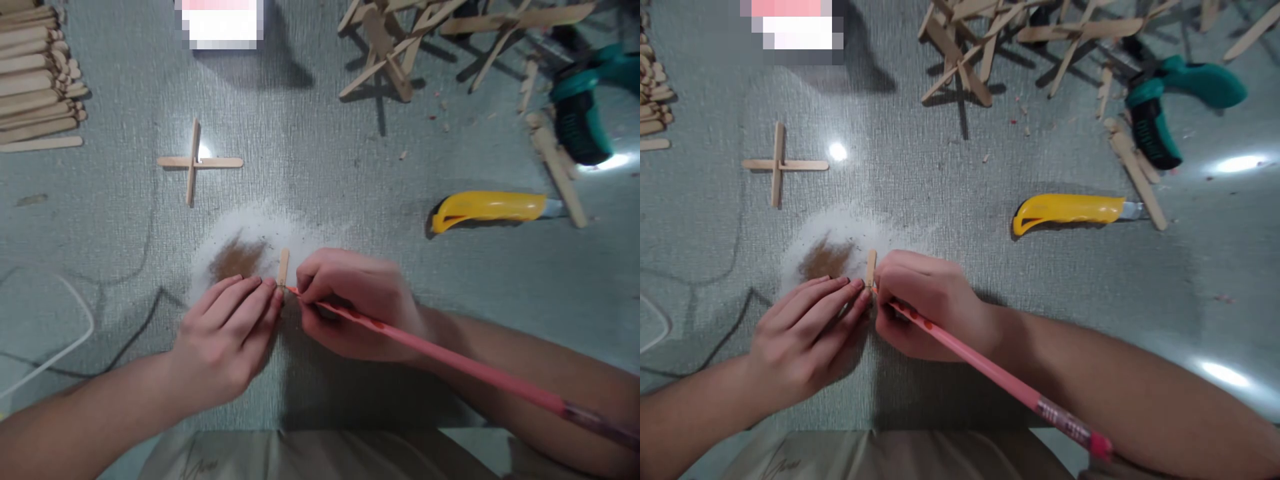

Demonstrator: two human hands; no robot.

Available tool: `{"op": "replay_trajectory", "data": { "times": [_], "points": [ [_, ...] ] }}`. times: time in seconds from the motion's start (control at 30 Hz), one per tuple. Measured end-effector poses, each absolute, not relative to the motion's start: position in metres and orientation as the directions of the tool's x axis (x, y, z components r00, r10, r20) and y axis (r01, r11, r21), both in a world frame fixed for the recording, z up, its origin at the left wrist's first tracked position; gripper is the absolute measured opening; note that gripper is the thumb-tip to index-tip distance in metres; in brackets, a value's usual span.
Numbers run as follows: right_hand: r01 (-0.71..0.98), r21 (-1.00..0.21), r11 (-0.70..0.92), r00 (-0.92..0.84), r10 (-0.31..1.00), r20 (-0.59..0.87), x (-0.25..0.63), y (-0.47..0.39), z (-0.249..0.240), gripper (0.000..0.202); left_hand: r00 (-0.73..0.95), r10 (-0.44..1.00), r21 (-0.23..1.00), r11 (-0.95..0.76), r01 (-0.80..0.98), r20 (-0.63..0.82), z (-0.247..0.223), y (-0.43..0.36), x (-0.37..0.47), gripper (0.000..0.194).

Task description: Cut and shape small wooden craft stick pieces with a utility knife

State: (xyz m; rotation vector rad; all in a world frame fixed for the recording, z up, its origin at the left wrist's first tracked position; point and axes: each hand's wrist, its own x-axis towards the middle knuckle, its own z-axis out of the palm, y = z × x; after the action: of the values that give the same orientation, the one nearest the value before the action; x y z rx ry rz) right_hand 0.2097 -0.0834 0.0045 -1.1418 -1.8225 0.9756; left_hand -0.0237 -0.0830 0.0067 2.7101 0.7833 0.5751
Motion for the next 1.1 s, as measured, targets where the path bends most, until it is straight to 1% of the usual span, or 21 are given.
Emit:
{"op": "replay_trajectory", "data": {
  "times": [0.33, 0.5, 0.67, 0.83, 1.1],
  "points": [
    [0.368, -0.860, 0.354, -0.355, 0.908, 0.222, 0.2095, -0.0814, 0.0012, 0.022, 0.777, 0.551, 0.343, -0.825, 0.450, 0.305, 0.0066, -0.0814, -0.0230, 0.040],
    [0.355, -0.868, 0.347, -0.353, 0.910, 0.219, 0.2086, -0.0807, 0.0034, 0.023, 0.780, 0.539, 0.330, -0.834, 0.442, 0.317, 0.0069, -0.0805, -0.0220, 0.033],
    [0.341, -0.880, 0.331, -0.343, 0.915, 0.211, 0.2085, -0.0804, 0.0026, 0.023, 0.795, 0.518, 0.316, -0.848, 0.426, 0.316, 0.0058, -0.0801, -0.0229, 0.033],
    [0.347, -0.879, 0.328, -0.349, 0.915, 0.203, 0.2089, -0.0806, 0.0016, 0.021, 0.787, 0.513, 0.335, -0.850, 0.408, 0.343, 0.0030, -0.0802, -0.0234, 0.036],
    [0.356, -0.869, 0.342, -0.360, 0.909, 0.211, 0.2090, -0.0801, 0.0020, 0.022, 0.780, 0.515, 0.329, -0.850, 0.411, 0.356, 0.0053, -0.0794, -0.0221, 0.033]
  ]
}}
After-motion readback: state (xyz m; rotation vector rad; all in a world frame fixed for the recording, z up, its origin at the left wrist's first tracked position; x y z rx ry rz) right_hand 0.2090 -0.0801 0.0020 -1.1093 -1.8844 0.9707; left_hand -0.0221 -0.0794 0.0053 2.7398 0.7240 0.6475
